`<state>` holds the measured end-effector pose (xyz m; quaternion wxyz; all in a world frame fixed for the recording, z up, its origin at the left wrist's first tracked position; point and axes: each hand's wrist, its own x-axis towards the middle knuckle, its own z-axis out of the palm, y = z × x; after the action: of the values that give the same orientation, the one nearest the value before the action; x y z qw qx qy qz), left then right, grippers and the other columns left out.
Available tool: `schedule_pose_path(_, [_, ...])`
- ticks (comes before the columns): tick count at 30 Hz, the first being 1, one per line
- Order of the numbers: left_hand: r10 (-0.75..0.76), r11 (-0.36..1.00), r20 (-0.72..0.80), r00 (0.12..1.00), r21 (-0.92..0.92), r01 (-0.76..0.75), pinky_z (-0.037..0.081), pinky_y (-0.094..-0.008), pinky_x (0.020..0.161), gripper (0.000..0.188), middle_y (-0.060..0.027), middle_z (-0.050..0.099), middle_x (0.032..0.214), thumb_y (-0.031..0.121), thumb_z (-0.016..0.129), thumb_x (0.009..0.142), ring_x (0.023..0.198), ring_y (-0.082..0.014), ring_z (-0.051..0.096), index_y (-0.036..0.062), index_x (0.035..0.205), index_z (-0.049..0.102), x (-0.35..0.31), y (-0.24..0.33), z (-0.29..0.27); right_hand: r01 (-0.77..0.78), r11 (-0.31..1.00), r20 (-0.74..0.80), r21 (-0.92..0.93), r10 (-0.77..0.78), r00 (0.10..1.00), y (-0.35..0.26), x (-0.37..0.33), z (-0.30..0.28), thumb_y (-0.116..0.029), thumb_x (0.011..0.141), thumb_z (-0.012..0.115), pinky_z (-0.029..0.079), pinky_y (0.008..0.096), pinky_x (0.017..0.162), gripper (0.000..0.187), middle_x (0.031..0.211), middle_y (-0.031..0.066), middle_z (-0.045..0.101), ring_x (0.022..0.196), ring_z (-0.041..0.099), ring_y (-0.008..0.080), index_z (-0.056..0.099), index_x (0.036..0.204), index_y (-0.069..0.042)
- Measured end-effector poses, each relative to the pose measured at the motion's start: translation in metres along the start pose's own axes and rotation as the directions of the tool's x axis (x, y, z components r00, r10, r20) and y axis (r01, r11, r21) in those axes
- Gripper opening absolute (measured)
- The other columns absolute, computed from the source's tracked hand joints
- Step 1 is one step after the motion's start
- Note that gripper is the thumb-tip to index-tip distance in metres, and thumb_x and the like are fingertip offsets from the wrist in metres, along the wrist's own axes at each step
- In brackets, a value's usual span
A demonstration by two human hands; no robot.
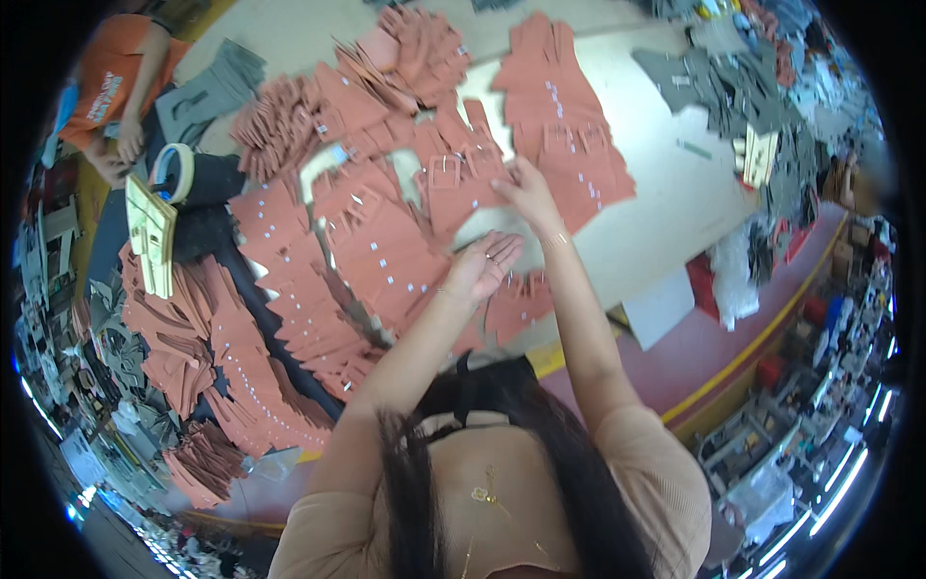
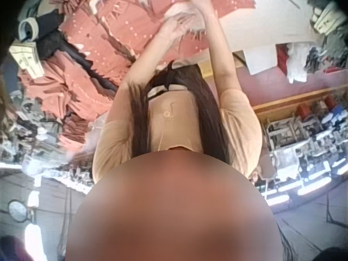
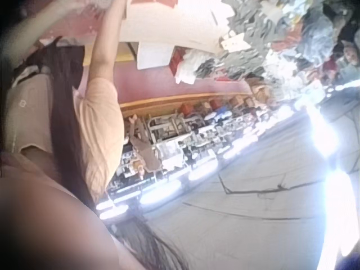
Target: The person uses red-handled scissors to trim edges and small tabs from stacked reddish-brown fabric pieces. They repeatedly pick up stacks, cut along marked lines, and place the trimmed pieces back on the table. The person also sorts and organizes the pieces into neat piles.
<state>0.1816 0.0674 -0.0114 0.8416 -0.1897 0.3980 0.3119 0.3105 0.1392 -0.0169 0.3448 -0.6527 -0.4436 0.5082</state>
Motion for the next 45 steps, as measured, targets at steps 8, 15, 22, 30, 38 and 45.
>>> schedule_pose_path(8, [-0.073, 0.877, 0.034, 0.997, 0.478, 0.048, 0.048, -0.0385, 0.096, 0.033, -0.0197, 0.058, 0.114, 0.017, 0.043, 0.098, 0.108, -0.0287, 0.059, -0.0053, 0.122, 0.046, -0.122, 0.000, -0.047, 0.111, 0.926, -0.172, -0.360, -0.183, 0.968, 0.021, -0.021, -0.008, -0.013, 0.076, 0.066, 0.048, 0.0373, 0.076, 0.030, 0.093, 0.0154, 0.061, 0.084, 0.062, 0.0279, 0.054, 0.101, -0.002])
schedule_pose_path(15, [0.313, 0.840, -0.020, 0.949, 0.472, -0.267, 0.051, -0.0368, 0.088, 0.031, -0.0166, 0.060, 0.112, 0.019, 0.046, 0.097, 0.102, -0.0260, 0.061, -0.0012, 0.120, 0.048, -0.199, 0.048, -0.108, -0.037, 0.925, -0.233, -0.377, -0.056, 0.971, 0.060, -0.125, -0.055, -0.007, 0.076, 0.061, 0.049, 0.0384, 0.078, 0.018, 0.090, 0.0169, 0.063, 0.088, 0.062, 0.0325, 0.058, 0.092, 0.000])
schedule_pose_path(22, [0.473, 0.828, -0.068, 0.878, 0.373, -0.418, 0.051, -0.0367, 0.084, 0.032, -0.0162, 0.059, 0.113, 0.019, 0.049, 0.095, 0.101, -0.0271, 0.061, 0.0012, 0.122, 0.047, -0.248, 0.055, -0.153, -0.253, 0.857, -0.302, -0.449, 0.121, 0.946, 0.109, -0.209, -0.052, -0.009, 0.071, 0.072, 0.048, 0.0379, 0.080, 0.037, 0.098, 0.0168, 0.053, 0.088, 0.056, 0.0315, 0.054, 0.103, -0.003])
schedule_pose_path(30, [0.525, 0.810, -0.098, 0.846, 0.364, -0.460, 0.051, -0.0373, 0.086, 0.033, -0.0155, 0.059, 0.113, 0.021, 0.048, 0.096, 0.102, -0.0267, 0.060, 0.0020, 0.123, 0.048, -0.275, 0.038, -0.191, -0.280, 0.806, -0.333, -0.522, 0.109, 0.937, 0.111, -0.205, -0.039, -0.013, 0.066, 0.080, 0.048, 0.0375, 0.077, 0.044, 0.091, 0.0150, 0.056, 0.082, 0.058, 0.0319, 0.053, 0.098, -0.001])
schedule_pose_path(38, [0.444, 0.856, -0.070, 0.893, 0.326, -0.400, 0.050, -0.0374, 0.085, 0.027, -0.0146, 0.060, 0.109, 0.022, 0.049, 0.095, 0.100, -0.0261, 0.060, 0.0033, 0.115, 0.049, -0.262, 0.007, -0.198, -0.236, 0.890, -0.289, -0.391, 0.125, 0.949, 0.086, -0.208, -0.042, -0.019, 0.068, 0.081, 0.049, 0.0350, 0.068, 0.049, 0.073, 0.0101, 0.060, 0.071, 0.063, 0.0243, 0.052, 0.102, 0.001])
schedule_pose_path(45, [0.411, 0.860, -0.104, 0.906, 0.374, -0.348, 0.050, -0.0365, 0.086, 0.027, -0.0168, 0.059, 0.111, 0.020, 0.047, 0.096, 0.103, -0.0273, 0.060, 0.0033, 0.118, 0.049, -0.257, 0.004, -0.196, -0.258, 0.861, -0.254, -0.437, 0.157, 0.954, 0.039, -0.212, -0.058, -0.021, 0.069, 0.081, 0.049, 0.0354, 0.065, 0.055, 0.071, 0.0109, 0.062, 0.070, 0.064, 0.0250, 0.052, 0.110, 0.001])
